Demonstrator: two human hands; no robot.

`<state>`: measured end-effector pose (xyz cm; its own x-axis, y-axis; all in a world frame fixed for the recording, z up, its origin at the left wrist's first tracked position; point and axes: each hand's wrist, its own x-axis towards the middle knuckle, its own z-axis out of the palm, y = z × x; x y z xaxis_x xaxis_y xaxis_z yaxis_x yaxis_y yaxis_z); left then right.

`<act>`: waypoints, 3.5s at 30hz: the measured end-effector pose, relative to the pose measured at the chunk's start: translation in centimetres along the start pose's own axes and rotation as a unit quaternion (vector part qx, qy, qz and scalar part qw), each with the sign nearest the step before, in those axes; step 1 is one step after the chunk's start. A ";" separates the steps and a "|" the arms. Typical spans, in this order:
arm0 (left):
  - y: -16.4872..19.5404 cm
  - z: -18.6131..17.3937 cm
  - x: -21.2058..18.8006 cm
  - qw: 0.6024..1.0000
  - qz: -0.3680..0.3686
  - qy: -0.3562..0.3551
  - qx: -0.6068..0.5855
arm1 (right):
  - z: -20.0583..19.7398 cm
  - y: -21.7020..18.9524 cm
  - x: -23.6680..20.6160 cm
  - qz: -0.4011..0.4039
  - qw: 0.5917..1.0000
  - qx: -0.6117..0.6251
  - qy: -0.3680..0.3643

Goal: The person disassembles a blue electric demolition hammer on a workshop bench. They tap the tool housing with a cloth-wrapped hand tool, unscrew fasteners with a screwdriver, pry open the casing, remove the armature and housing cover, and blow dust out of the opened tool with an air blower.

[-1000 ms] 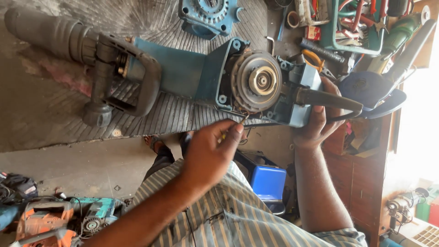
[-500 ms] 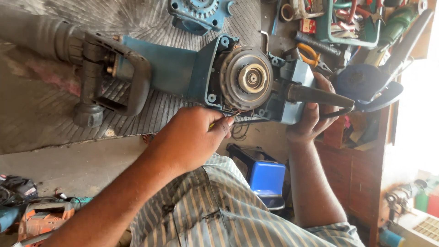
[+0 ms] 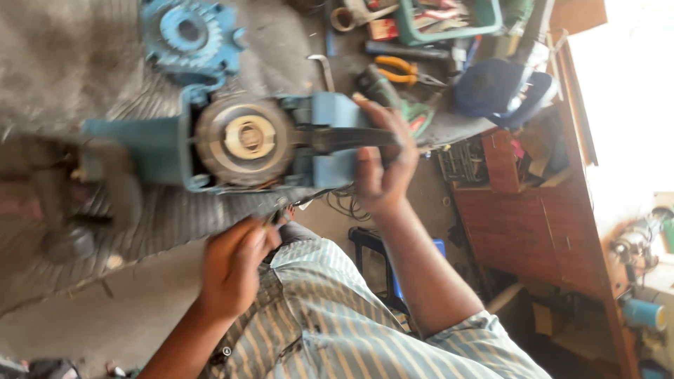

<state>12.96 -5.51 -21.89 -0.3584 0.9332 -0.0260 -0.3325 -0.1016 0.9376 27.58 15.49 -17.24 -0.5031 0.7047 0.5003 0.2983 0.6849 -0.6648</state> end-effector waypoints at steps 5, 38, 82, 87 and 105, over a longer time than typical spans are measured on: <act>3.9 0.5 -0.1 0.939 0.184 -0.071 0.281 | -0.9 -1.8 -1.7 -0.106 0.993 0.034 0.034; 1.1 8.9 0.3 0.923 0.022 0.218 0.317 | -6.4 25.0 7.9 -0.094 0.940 -0.234 -0.230; -4.2 2.0 -6.1 0.985 -0.123 0.080 0.095 | -2.3 -7.9 4.4 -0.401 0.837 -0.279 -0.246; -4.4 3.8 -5.0 0.978 -0.138 0.103 0.116 | -1.5 -8.2 6.2 -0.390 0.840 -0.280 -0.251; -0.7 6.8 -2.9 0.962 -0.203 0.172 0.067 | 0.7 -5.2 6.0 -0.407 0.869 -0.165 -0.228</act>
<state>20.15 -5.83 -20.07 -0.4973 0.7156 -0.4905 -0.3984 0.3139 0.8618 22.48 16.01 -11.19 -0.9032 -0.1340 0.4077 -0.1287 0.9909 0.0404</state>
